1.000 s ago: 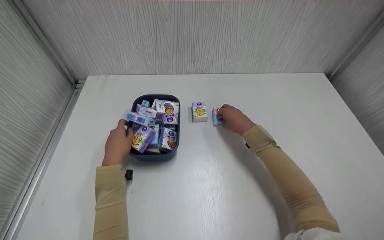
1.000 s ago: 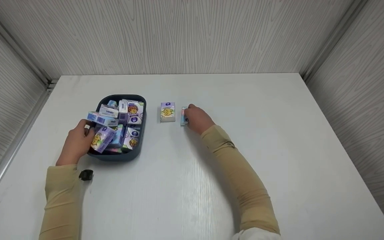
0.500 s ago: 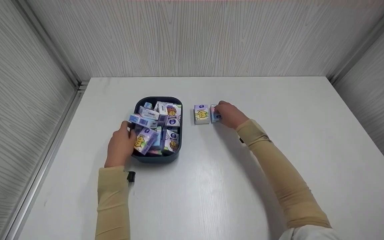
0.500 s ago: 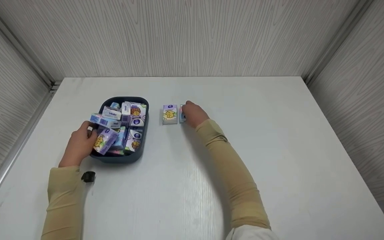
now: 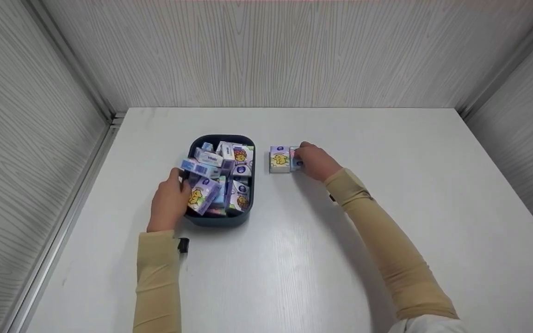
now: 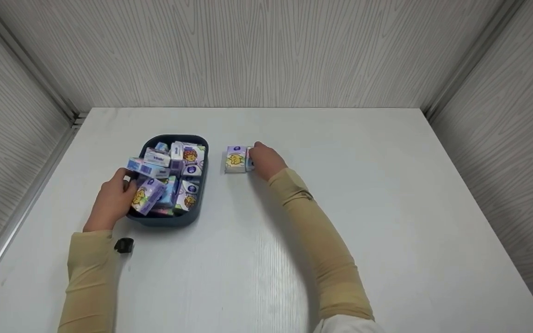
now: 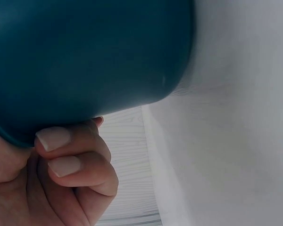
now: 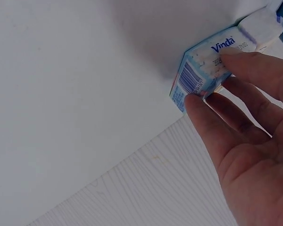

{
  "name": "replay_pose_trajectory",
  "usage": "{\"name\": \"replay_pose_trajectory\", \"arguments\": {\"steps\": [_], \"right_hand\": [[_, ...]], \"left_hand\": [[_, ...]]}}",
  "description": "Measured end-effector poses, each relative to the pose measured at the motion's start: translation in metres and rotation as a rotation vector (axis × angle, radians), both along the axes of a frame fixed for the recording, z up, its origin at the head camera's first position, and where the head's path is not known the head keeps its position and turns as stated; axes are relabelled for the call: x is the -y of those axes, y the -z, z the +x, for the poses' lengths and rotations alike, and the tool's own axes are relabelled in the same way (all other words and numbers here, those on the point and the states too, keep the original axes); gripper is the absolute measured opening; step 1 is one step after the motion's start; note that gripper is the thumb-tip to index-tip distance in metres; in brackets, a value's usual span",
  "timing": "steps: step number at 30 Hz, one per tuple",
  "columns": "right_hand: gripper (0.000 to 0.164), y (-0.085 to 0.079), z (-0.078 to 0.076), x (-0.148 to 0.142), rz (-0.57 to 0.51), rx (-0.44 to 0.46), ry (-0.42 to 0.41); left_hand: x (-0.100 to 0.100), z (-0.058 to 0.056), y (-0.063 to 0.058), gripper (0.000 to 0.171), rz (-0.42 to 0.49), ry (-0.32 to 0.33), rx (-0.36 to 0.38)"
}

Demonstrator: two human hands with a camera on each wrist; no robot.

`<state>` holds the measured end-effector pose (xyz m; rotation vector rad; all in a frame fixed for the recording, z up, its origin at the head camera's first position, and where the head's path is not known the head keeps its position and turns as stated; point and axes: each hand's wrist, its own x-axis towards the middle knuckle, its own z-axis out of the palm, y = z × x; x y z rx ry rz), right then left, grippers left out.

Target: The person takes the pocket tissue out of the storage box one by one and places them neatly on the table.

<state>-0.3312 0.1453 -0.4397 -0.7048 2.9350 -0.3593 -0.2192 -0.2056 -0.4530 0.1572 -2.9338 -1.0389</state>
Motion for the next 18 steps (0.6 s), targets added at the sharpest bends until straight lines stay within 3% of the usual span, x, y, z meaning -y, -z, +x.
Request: {"name": "replay_pose_trajectory", "arguments": {"steps": [8,18], "right_hand": [[0.027,0.0,0.0,0.008,0.05,-0.038,-0.031],[0.029,0.0,0.001,0.012,0.035,-0.023,-0.019]], "left_hand": [[-0.001,0.001,0.002,0.036,-0.018,-0.01,-0.028],[-0.001,0.0,-0.001,0.039,0.002,-0.007,0.02]]}}
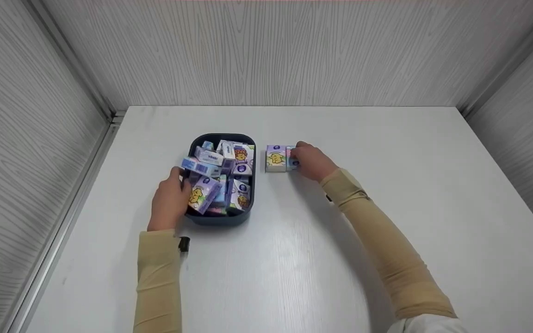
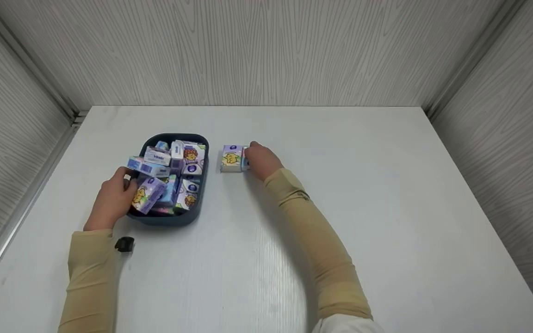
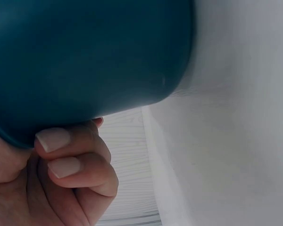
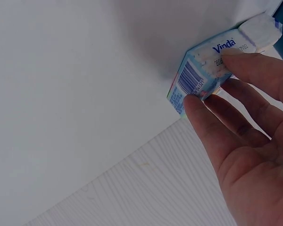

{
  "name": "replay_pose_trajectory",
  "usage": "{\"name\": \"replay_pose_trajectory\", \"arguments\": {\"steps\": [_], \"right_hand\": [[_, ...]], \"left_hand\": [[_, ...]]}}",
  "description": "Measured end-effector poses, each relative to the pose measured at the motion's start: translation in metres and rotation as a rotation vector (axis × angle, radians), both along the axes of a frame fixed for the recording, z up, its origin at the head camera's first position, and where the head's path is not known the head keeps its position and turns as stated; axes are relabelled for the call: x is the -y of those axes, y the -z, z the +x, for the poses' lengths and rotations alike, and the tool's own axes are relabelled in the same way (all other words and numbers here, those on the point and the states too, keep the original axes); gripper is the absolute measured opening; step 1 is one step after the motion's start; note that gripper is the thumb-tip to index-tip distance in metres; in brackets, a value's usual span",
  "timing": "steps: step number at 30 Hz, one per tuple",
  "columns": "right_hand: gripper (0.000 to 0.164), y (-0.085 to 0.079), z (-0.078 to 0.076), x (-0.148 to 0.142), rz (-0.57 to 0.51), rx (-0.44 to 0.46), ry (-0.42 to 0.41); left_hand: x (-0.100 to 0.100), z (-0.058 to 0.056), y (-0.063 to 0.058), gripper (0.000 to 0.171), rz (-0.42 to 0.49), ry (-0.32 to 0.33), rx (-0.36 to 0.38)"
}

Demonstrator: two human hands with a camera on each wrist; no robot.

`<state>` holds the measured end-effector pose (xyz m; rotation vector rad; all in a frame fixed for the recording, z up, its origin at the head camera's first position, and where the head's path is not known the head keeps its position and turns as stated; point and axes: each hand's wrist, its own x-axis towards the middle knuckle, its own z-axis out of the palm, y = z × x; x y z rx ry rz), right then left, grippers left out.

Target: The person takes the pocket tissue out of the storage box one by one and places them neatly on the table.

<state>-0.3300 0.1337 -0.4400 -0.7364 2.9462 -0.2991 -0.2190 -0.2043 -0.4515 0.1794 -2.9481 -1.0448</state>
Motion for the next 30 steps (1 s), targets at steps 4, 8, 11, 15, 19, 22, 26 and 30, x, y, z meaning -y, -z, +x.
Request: {"name": "replay_pose_trajectory", "arguments": {"steps": [4,8,11,15,19,22,26,30], "right_hand": [[0.03,-0.0007,0.0011,0.0006,-0.025,0.02,0.008],[0.032,-0.0019,0.0016,0.0012,-0.046,0.034,0.004],[0.032,-0.0019,0.0016,0.0016,-0.05,0.03,0.004],[0.03,-0.0001,0.0017,0.0018,-0.05,0.013,0.003],[0.03,0.0012,0.0006,0.0013,-0.047,0.002,0.0],[0.03,0.0019,0.0006,0.0012,-0.041,-0.002,0.002],[0.029,0.0021,0.0033,0.0021,-0.042,-0.016,-0.004],[0.03,0.0019,0.0073,0.004,-0.024,-0.019,-0.001]], "left_hand": [[-0.0002,-0.0005,-0.0006,0.039,0.001,0.0,0.009],[-0.0004,-0.0001,-0.0004,0.039,-0.003,-0.004,0.006],[0.0,0.0003,0.0002,0.039,-0.002,-0.006,-0.003],[0.001,0.001,0.0017,0.038,-0.009,-0.005,-0.033],[0.0003,0.0003,0.0022,0.036,-0.026,-0.003,-0.066],[-0.0001,0.0001,0.0028,0.035,-0.029,-0.005,-0.067],[0.0,0.0007,0.0027,0.036,-0.022,-0.008,-0.051],[0.0,0.001,0.0027,0.036,-0.021,-0.007,-0.047]]}}
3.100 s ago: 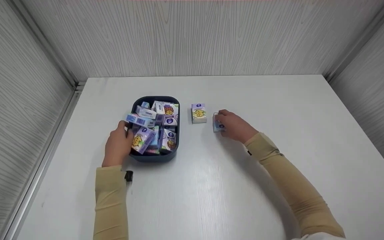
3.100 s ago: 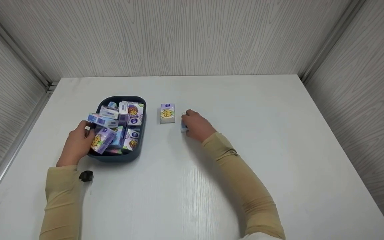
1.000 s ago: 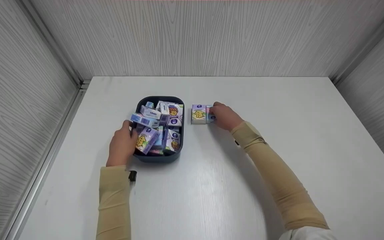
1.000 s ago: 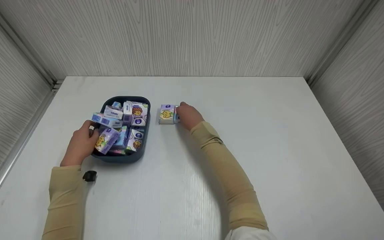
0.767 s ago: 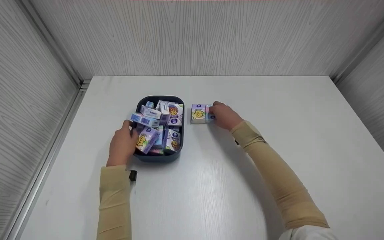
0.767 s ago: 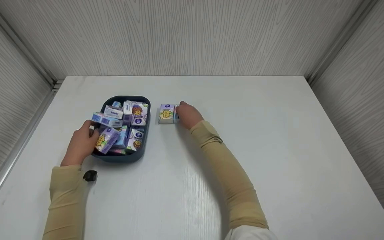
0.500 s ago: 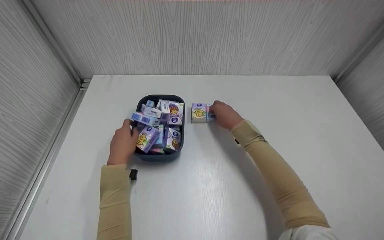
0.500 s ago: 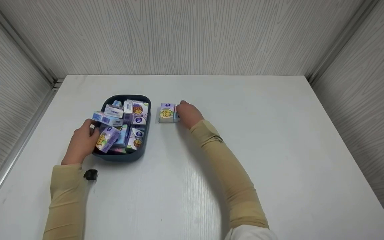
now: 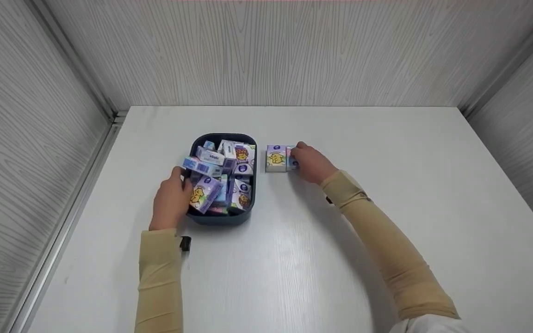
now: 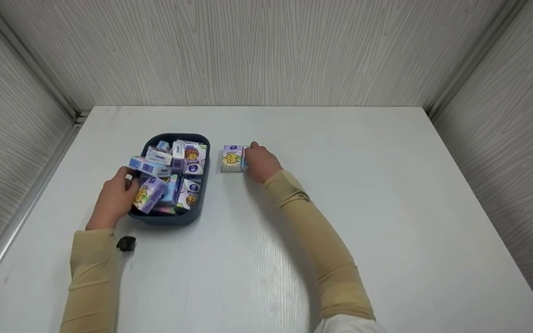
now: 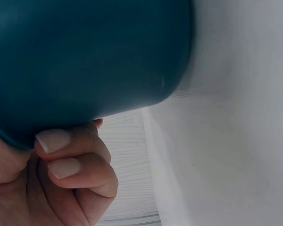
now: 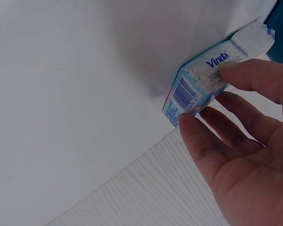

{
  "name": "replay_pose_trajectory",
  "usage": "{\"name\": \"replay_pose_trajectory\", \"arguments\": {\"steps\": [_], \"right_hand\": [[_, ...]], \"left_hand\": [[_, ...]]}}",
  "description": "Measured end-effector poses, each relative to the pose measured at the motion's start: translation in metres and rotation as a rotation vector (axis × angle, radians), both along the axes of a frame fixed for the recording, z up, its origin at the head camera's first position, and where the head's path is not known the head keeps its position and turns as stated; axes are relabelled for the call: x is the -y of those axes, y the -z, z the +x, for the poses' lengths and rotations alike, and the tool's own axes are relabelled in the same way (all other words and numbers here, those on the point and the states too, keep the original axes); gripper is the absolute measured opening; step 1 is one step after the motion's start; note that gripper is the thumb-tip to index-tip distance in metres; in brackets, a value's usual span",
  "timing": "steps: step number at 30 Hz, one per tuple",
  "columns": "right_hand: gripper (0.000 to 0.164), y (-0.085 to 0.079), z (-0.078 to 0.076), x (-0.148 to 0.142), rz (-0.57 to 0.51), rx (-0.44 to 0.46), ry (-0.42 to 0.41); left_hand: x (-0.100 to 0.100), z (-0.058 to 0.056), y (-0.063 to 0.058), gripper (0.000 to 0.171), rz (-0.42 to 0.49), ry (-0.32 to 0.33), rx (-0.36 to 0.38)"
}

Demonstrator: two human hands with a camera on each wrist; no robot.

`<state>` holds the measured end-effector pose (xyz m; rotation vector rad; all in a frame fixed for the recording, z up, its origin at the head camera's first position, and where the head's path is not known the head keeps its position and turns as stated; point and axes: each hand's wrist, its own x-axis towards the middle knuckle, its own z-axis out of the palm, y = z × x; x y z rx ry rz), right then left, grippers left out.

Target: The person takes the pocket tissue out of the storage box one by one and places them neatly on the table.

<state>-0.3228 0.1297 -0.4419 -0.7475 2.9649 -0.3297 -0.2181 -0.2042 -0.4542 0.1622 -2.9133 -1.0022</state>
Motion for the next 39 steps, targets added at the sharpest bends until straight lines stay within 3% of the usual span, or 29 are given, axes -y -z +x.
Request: {"name": "replay_pose_trajectory", "arguments": {"steps": [8,15,21,27,39], "right_hand": [[0.037,0.002,0.007,0.008,0.02,-0.018,0.036],[0.043,-0.002,0.017,0.023,-0.043,-0.034,0.033],[0.042,-0.013,0.03,0.041,-0.126,-0.074,-0.058],[0.041,-0.023,0.048,0.06,-0.162,-0.098,-0.202],[0.044,-0.027,0.071,0.089,-0.059,-0.115,-0.397]], "left_hand": [[0.0,-0.001,0.0,0.036,-0.007,-0.001,-0.008],[-0.002,-0.001,0.0,0.035,-0.003,-0.01,0.0],[0.0,-0.001,0.0,0.034,-0.016,-0.004,-0.021],[0.0,-0.001,-0.001,0.034,-0.01,0.002,-0.02],[0.001,-0.001,0.0,0.035,-0.003,0.003,-0.01]]}}
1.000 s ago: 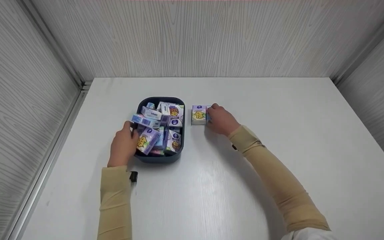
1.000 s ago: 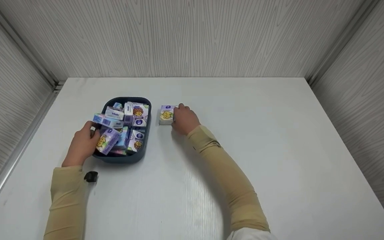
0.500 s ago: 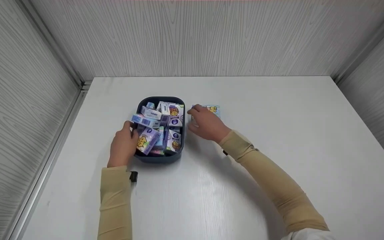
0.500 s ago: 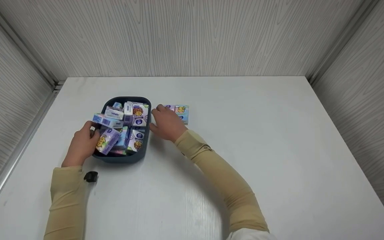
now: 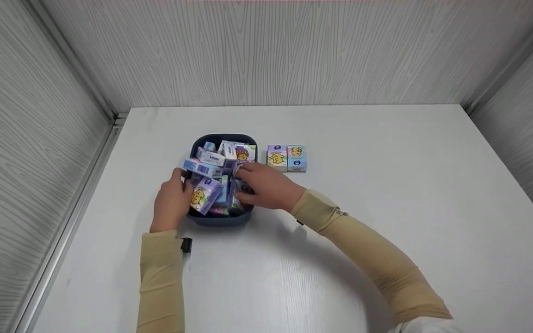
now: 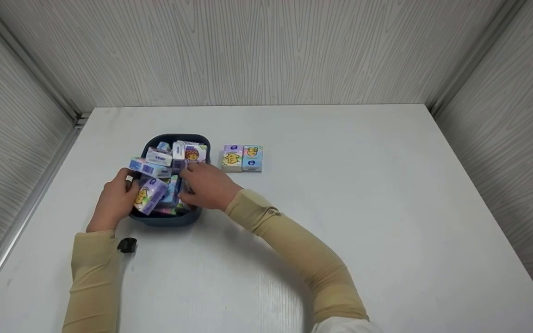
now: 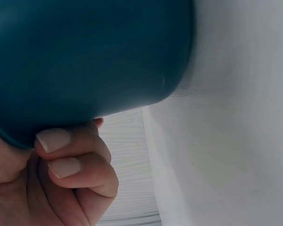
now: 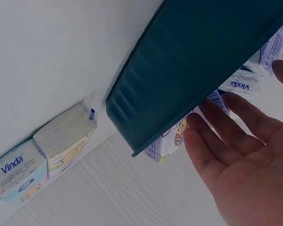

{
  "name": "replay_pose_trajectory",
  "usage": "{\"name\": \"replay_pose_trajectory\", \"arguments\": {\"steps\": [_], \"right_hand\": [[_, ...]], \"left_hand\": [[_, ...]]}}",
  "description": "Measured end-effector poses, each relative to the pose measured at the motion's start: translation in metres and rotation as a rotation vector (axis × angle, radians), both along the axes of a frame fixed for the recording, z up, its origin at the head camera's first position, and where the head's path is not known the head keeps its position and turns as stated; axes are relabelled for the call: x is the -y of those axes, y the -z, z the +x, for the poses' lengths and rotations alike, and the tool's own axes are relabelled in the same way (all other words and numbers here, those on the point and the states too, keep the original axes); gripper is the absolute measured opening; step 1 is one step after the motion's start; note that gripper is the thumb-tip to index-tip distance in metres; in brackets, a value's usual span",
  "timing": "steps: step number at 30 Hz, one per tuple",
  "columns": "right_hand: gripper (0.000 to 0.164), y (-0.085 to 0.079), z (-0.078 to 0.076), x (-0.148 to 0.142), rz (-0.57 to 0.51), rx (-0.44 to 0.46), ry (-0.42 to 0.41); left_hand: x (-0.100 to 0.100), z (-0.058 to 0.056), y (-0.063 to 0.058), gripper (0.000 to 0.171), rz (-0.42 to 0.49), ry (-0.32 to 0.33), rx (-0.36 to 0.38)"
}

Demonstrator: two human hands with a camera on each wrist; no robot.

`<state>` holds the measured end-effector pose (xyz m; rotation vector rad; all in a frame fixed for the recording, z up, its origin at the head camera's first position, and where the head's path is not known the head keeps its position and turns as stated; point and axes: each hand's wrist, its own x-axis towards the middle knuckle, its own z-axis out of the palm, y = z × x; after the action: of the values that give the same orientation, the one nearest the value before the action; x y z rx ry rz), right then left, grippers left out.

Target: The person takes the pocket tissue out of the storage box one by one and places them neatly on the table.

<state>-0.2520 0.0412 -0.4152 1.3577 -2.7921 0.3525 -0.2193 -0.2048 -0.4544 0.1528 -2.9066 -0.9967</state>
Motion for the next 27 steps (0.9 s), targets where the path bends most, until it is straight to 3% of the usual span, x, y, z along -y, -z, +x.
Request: {"name": "replay_pose_trajectory", "arguments": {"steps": [6,11,19,27], "right_hand": [[0.048,0.003,0.005,0.011,0.126,0.013,0.016],[0.051,0.005,0.007,0.018,0.163,-0.021,0.034],[0.051,0.01,0.005,0.023,0.166,-0.014,0.053],[0.055,0.012,0.003,0.023,0.099,0.02,0.024]], "left_hand": [[0.0,0.0,0.0,0.036,0.001,-0.003,0.008],[0.0,0.0,0.0,0.035,-0.015,0.001,-0.02],[-0.001,0.001,0.0,0.035,-0.002,0.0,0.0],[0.0,0.0,0.0,0.037,0.002,0.002,0.011]]}}
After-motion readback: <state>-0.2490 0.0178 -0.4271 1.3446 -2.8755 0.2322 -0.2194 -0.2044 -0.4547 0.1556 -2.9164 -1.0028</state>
